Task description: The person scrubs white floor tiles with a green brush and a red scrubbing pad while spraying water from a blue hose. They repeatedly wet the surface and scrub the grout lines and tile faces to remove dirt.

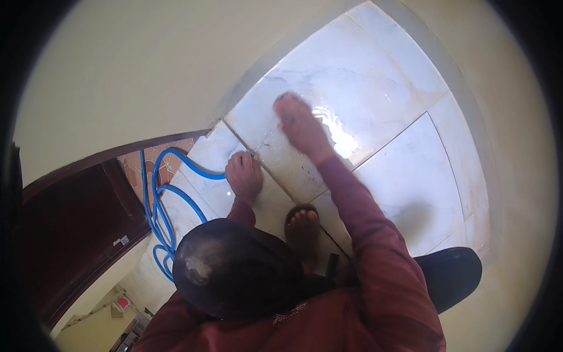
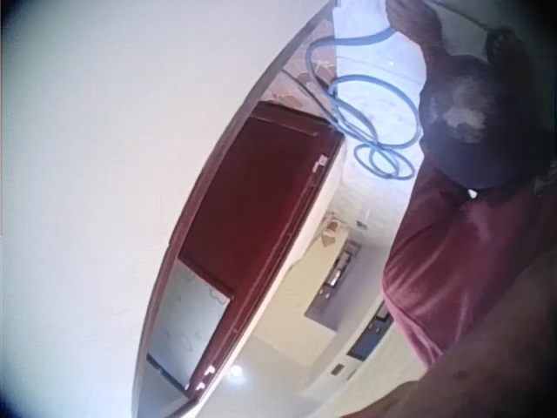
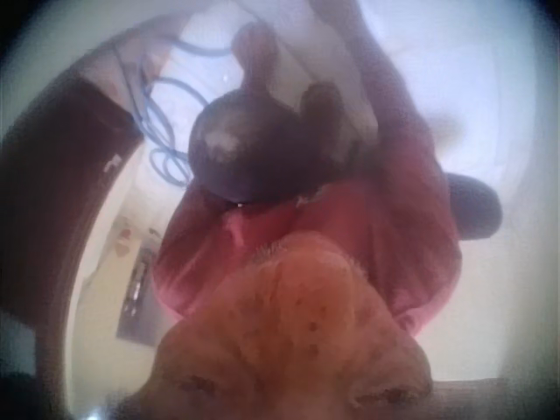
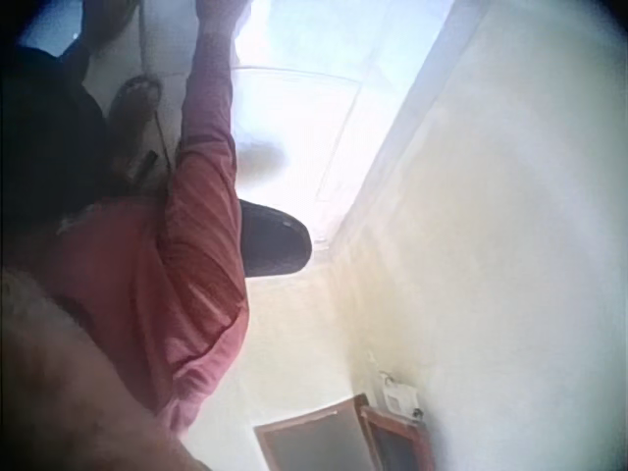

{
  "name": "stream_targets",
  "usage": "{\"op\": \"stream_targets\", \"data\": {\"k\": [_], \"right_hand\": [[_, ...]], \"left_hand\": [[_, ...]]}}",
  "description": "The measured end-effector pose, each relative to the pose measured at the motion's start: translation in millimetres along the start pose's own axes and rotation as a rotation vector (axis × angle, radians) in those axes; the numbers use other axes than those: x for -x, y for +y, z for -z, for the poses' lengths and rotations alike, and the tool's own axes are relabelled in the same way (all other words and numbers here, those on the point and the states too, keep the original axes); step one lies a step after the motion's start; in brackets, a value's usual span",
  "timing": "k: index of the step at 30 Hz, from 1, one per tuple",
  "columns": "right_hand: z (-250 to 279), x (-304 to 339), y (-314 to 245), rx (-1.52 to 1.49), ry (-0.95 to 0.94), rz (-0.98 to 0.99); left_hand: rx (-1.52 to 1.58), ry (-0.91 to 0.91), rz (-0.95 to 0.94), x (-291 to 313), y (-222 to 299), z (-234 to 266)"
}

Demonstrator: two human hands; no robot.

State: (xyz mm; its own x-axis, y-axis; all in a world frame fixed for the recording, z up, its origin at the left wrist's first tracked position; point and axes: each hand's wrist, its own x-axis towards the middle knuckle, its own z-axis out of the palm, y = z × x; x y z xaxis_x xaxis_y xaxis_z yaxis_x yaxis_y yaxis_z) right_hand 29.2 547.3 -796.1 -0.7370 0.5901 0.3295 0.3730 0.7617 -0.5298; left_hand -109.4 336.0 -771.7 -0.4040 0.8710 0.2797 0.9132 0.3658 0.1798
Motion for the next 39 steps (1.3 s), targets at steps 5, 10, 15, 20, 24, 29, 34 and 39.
{"op": "stream_targets", "data": {"k": [5,10,15,20,24,29,34,39], "right_hand": [[-8,-37,-13,0.133,0.050,-0.268],[10,10,13,-0.130,-0.185,-0.216],[39,3,17,0.039,-0.065,-0.384],[69,2,25,-0.131,-0.111,-0.327],[48,-14,20,-0.070,-0.182,-0.502],[50,3,6,-0.253,-0.169,-0.395],[47,-14,46,0.304,-0.074,-0.347],[17,113,-65,0.005,-0.275,0.051]], "left_hand": [[-0.029,-0.025,0.020,-5,-12,9],[-0.004,-0.028,0.014,-3,-14,8],[-0.011,-0.017,-0.013,1,-10,0],[-0.030,0.004,-0.007,-2,-16,8],[-0.026,-0.023,-0.001,-1,-18,4],[-0.044,-0.030,-0.002,3,-21,8],[-0.047,-0.048,-0.008,-3,-16,5],[-0.042,-0.037,-0.020,-2,-17,8]]}}
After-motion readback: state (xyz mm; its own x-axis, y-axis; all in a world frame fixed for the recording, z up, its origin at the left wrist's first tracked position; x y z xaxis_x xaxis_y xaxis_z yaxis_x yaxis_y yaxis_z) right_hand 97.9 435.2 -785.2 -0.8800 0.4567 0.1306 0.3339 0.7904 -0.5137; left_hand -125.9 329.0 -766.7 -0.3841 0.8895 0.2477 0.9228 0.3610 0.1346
